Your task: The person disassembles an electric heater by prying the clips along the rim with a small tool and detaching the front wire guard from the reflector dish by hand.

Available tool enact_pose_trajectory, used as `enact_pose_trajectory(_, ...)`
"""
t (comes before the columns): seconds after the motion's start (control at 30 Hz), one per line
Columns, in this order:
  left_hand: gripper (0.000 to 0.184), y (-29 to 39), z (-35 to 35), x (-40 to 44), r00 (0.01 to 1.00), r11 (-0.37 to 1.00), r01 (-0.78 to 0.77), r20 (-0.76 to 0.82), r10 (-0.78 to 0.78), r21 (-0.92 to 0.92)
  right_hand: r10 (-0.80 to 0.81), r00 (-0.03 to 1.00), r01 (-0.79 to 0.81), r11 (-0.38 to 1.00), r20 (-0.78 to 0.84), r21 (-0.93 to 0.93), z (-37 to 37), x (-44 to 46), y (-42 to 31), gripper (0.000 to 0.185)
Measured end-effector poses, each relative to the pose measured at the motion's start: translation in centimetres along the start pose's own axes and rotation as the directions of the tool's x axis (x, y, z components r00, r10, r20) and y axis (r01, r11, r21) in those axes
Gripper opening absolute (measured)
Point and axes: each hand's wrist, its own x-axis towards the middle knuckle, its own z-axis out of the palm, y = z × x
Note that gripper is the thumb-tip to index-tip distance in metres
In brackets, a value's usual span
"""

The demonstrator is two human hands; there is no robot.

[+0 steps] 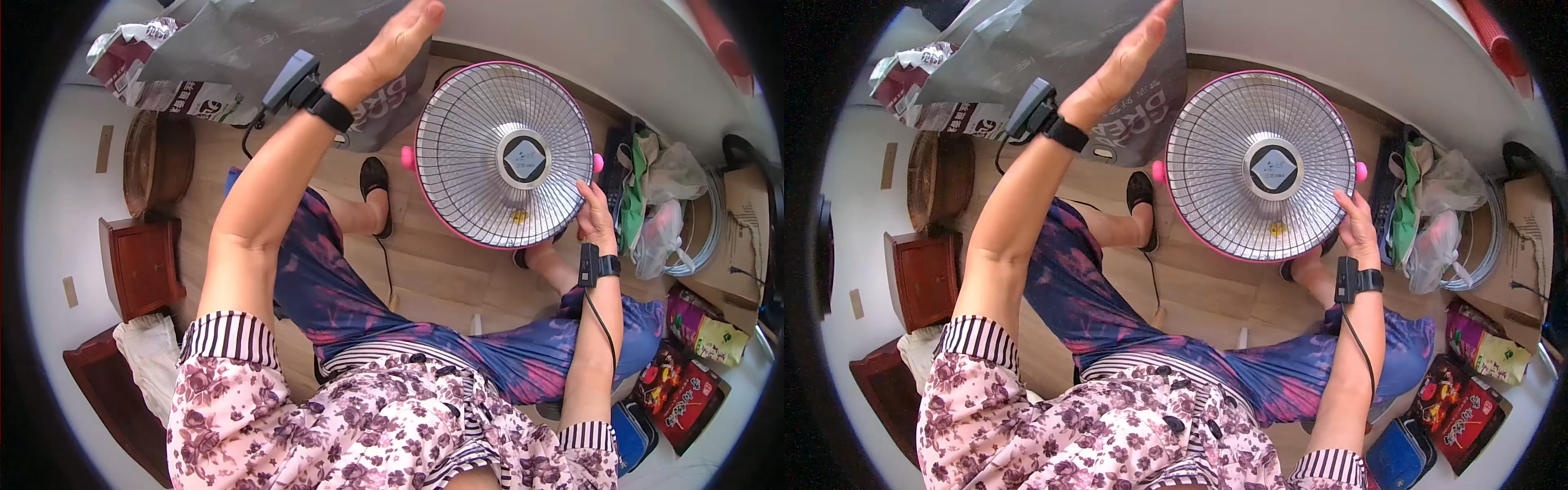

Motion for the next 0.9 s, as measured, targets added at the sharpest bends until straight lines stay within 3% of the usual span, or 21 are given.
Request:
enact_pose_trajectory(0.07, 0.076, 1.1, 0.2, 1.5, 0.988, 0.992, -0.127, -0.089, 0.124, -0.026, 0.014, 1.000, -0.014, 1.000, -0.028, 0.001, 0.3, -0.1, -0.1, 0.040)
enact_pose_trajectory(0.1, 0.069, 2.3, 1.5, 0.5, 0.993, 0.988, 0.033, -0.109, -0.050, -0.150, 0.022, 0.999, -0.022, 1.000, -0.044, 0.001, 0.4, -0.2, -0.2, 0.039)
enact_pose_trajectory(0.13, 0.070, 0.9, 4.7, -1.7, 0.999, 0.985, -0.009, 0.041, 0.002, 0.173, 0.007, 1.000, -0.007, 1.000, -0.008, -0.001, 0.3, -0.2, -0.1, 0.039)
enact_pose_trajectory(0.17, 0.072, -0.5, 7.8, -3.8, 0.979, 0.856, -0.147, 0.195, 0.055, 0.496, -0.010, 1.000, 0.010, 1.000, 0.028, 0.000, 0.4, -0.4, 0.3, 0.038)
enact_pose_trajectory(0.2, 0.073, -1.8, 11.0, -5.9, 0.934, 0.655, -0.323, 0.340, 0.106, 0.683, -0.030, 0.996, 0.031, 1.000, 0.078, -0.007, 0.7, 0.1, 0.1, 0.038)
enact_pose_trajectory(0.23, 0.079, -2.9, 11.7, -5.9, 0.950, 0.727, -0.266, 0.299, 0.088, 0.633, -0.013, 0.996, 0.014, 1.000, 0.085, -0.013, 1.2, 0.9, -0.4, 0.038)
enact_pose_trajectory(0.27, 0.081, -2.7, 12.6, -5.4, 0.999, 0.931, -0.054, 0.022, 0.050, 0.362, 0.001, 0.998, -0.001, 1.000, 0.070, -0.007, 1.1, 0.7, -0.4, 0.037)
enact_pose_trajectory(0.37, 0.081, -2.7, 12.0, -5.4, 0.978, 0.863, -0.127, 0.209, 0.025, 0.490, -0.003, 0.999, 0.004, 1.000, 0.049, -0.009, 1.1, 0.3, -0.5, 0.038)
enact_pose_trajectory(0.5, 0.081, -1.8, 12.1, -5.5, 0.972, 0.897, -0.121, 0.233, 0.020, 0.425, 0.031, 0.999, -0.031, 1.000, 0.028, 0.003, 0.5, 0.1, -0.4, 0.041)
enact_pose_trajectory(0.53, 0.071, -1.9, 12.1, -5.2, 0.979, 0.912, -0.148, 0.184, 0.081, 0.383, 0.044, 0.998, -0.044, 0.999, 0.035, 0.001, 0.2, 0.0, -0.4, 0.042)
enact_pose_trajectory(0.57, 0.068, -2.2, 11.5, -4.7, 0.992, 0.995, -0.037, 0.127, 0.025, 0.091, 0.041, 0.999, -0.042, 0.999, 0.032, 0.009, -0.1, 0.0, -0.2, 0.042)
enact_pose_trajectory(0.6, 0.064, -2.9, 10.5, -4.0, 0.995, 0.975, 0.064, 0.086, -0.047, -0.215, 0.038, 0.999, -0.038, 0.999, 0.029, 0.016, -0.2, 0.2, -0.1, 0.043)
enact_pose_trajectory(0.63, 0.061, -3.6, 9.4, -3.6, 0.989, 0.852, 0.147, 0.068, -0.130, -0.503, 0.037, 0.999, -0.038, 0.999, 0.027, 0.021, -0.3, 0.2, -0.1, 0.043)
enact_pose_trajectory(0.7, 0.059, -5.7, 6.1, -3.1, 0.928, 0.905, 0.368, 0.027, -0.371, -0.216, 0.035, 0.999, -0.035, 0.999, 0.018, 0.004, -0.2, 0.2, -0.2, 0.042)
enact_pose_trajectory(0.77, 0.080, -6.6, 4.8, -4.1, 0.819, 0.819, 0.562, -0.061, -0.571, -0.114, 0.046, 0.999, -0.046, 0.999, 0.015, 0.006, -0.2, 0.3, -0.3, 0.041)
enact_pose_trajectory(0.8, 0.109, -7.0, 4.3, -4.6, 0.758, 0.757, 0.649, -0.014, -0.652, -0.076, 0.038, 0.999, -0.038, 0.999, 0.026, 0.002, -0.1, 0.4, -0.2, 0.040)
enact_pose_trajectory(0.9, 0.131, -6.4, 5.7, -6.5, 0.736, 0.729, 0.665, 0.024, -0.677, 0.163, -0.006, 0.999, 0.005, 1.000, 0.042, 0.007, 0.0, 0.4, -0.1, 0.038)
